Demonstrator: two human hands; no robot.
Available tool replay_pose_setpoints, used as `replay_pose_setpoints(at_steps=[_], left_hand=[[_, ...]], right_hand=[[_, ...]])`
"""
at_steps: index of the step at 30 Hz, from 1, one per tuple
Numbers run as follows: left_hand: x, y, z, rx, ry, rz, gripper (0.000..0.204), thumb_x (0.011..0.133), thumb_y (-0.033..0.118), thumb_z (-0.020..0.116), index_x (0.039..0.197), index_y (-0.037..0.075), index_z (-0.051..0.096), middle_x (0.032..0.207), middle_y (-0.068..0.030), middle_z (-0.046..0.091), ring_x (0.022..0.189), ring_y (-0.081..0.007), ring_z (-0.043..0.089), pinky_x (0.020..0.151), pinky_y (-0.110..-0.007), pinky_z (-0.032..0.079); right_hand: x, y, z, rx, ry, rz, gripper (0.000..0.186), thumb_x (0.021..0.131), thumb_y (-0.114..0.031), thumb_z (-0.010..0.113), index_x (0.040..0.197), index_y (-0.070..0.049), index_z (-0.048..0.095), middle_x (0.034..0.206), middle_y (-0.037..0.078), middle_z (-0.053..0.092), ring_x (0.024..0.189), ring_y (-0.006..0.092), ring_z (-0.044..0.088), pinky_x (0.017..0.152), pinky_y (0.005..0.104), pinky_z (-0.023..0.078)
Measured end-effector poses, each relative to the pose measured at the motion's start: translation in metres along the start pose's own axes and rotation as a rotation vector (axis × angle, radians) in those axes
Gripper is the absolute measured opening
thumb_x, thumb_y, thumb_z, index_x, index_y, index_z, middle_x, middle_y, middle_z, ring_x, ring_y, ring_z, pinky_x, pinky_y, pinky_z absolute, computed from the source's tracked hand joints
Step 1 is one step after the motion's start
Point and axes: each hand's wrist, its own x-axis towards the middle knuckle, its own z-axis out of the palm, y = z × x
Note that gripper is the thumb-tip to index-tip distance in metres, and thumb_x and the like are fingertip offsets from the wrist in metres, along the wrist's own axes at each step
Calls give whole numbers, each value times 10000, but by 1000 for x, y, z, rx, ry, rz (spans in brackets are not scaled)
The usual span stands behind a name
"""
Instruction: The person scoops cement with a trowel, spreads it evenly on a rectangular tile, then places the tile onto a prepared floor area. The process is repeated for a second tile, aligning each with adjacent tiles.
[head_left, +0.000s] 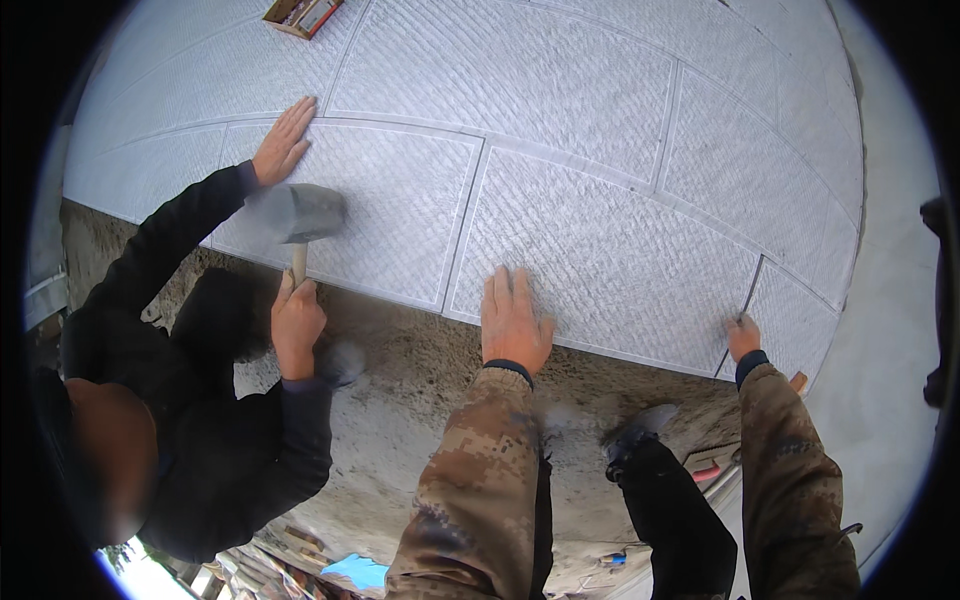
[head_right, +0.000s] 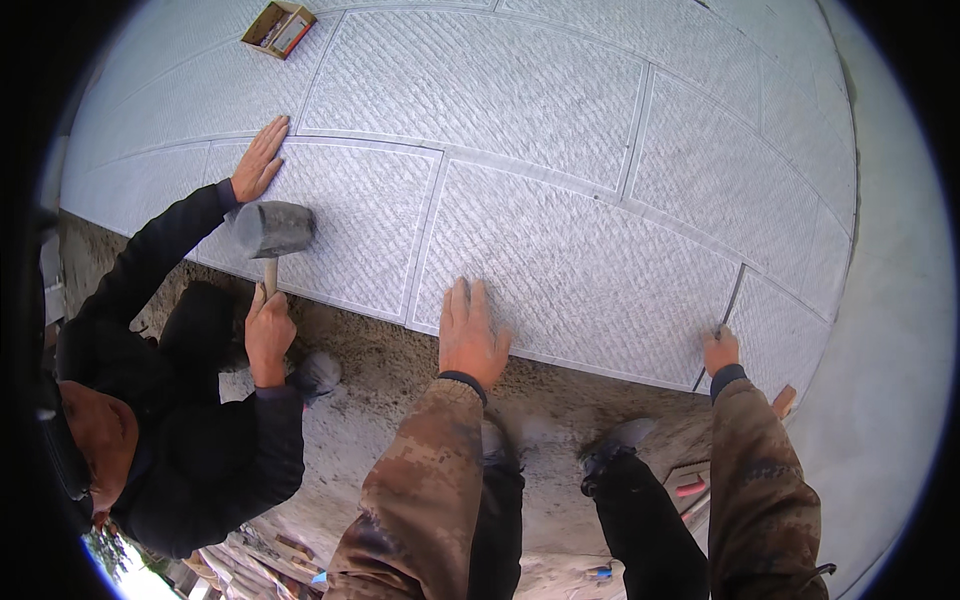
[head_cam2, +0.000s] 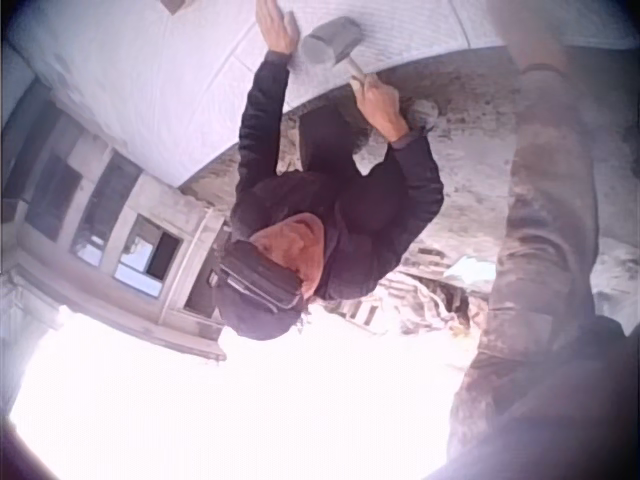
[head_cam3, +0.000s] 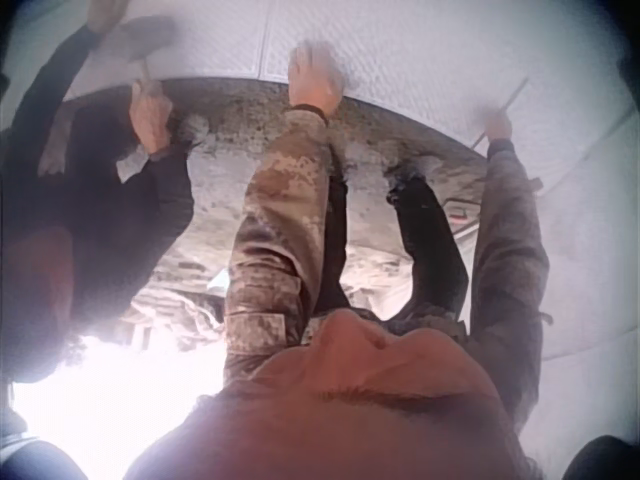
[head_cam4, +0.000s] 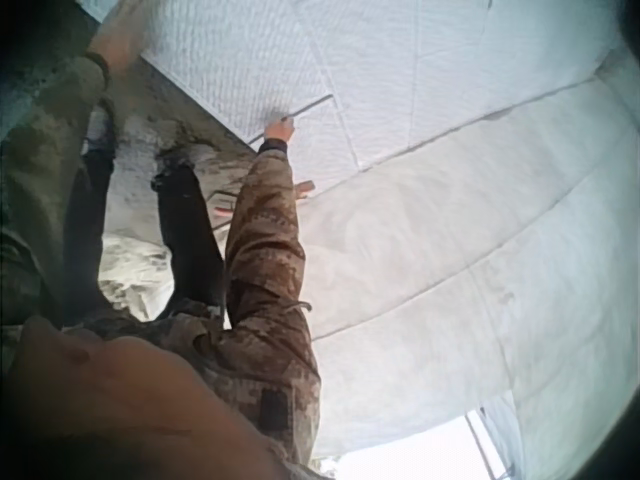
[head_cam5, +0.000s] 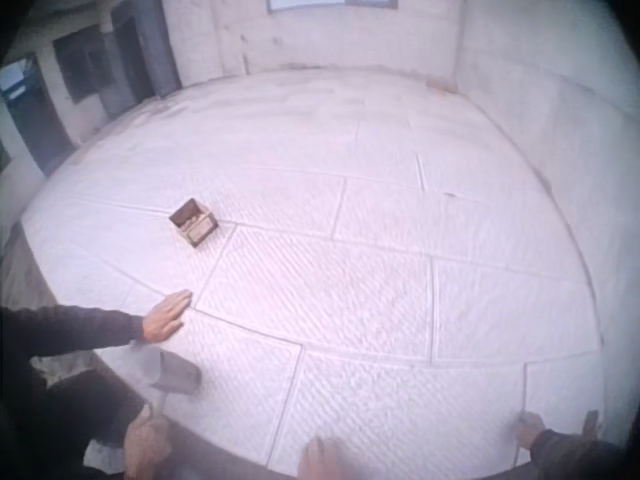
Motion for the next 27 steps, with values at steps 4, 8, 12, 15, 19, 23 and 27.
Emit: replay_pose_setpoints(at_steps=[4,8,12,15,19,23,27], left_hand=[[3,-8,5,26,-6,8,770,833,195,695,1472,-36,334,1523,-297,294,1405,-478,278,1162,-517,269],[3,-13,4,24,-26,14,806,834,208,705,1489,-39,306,1539,-274,283,1414,-459,276,1166,-511,265],[1,-13,4,67,-74,-15,825,845,248,697,1498,-41,285,1548,-271,266,1429,-450,251,1175,-506,252],[4,-9,3,89,-96,-30,838,849,268,692,1501,-49,271,1551,-271,258,1437,-446,237,1180,-503,242],[6,2,-7,81,-74,-34,825,857,261,689,1494,-59,274,1536,-278,280,1427,-456,252,1178,-505,241],[-26,17,-24,-88,-9,15,732,858,219,683,1457,-38,351,1488,-292,344,1383,-468,325,1151,-499,289],[-148,26,-40,-232,-59,-114,577,866,205,673,1380,12,494,1429,-265,437,1315,-433,430,1100,-474,374]], right_hand=[[8,11,8,-33,-18,89,355,847,-247,660,951,91,637,887,269,680,844,389,652,759,434,490],[13,12,3,97,-76,195,272,813,-191,662,841,77,630,813,243,662,762,332,628,693,426,464],[11,12,1,145,-94,194,242,809,-167,662,821,72,622,783,195,656,743,267,612,674,397,453],[8,6,0,174,-83,176,228,825,-162,650,812,63,618,785,188,658,740,272,611,684,400,455],[-4,-7,-6,191,-86,154,224,849,-164,631,879,57,621,813,203,670,767,307,628,713,412,473],[-56,-12,-33,-72,-114,83,489,875,-166,639,1260,125,555,926,199,689,895,319,667,815,373,512],[-181,0,-91,-22,-239,102,290,833,-163,658,1066,10,677,1037,233,677,1014,411,628,877,455,506]])
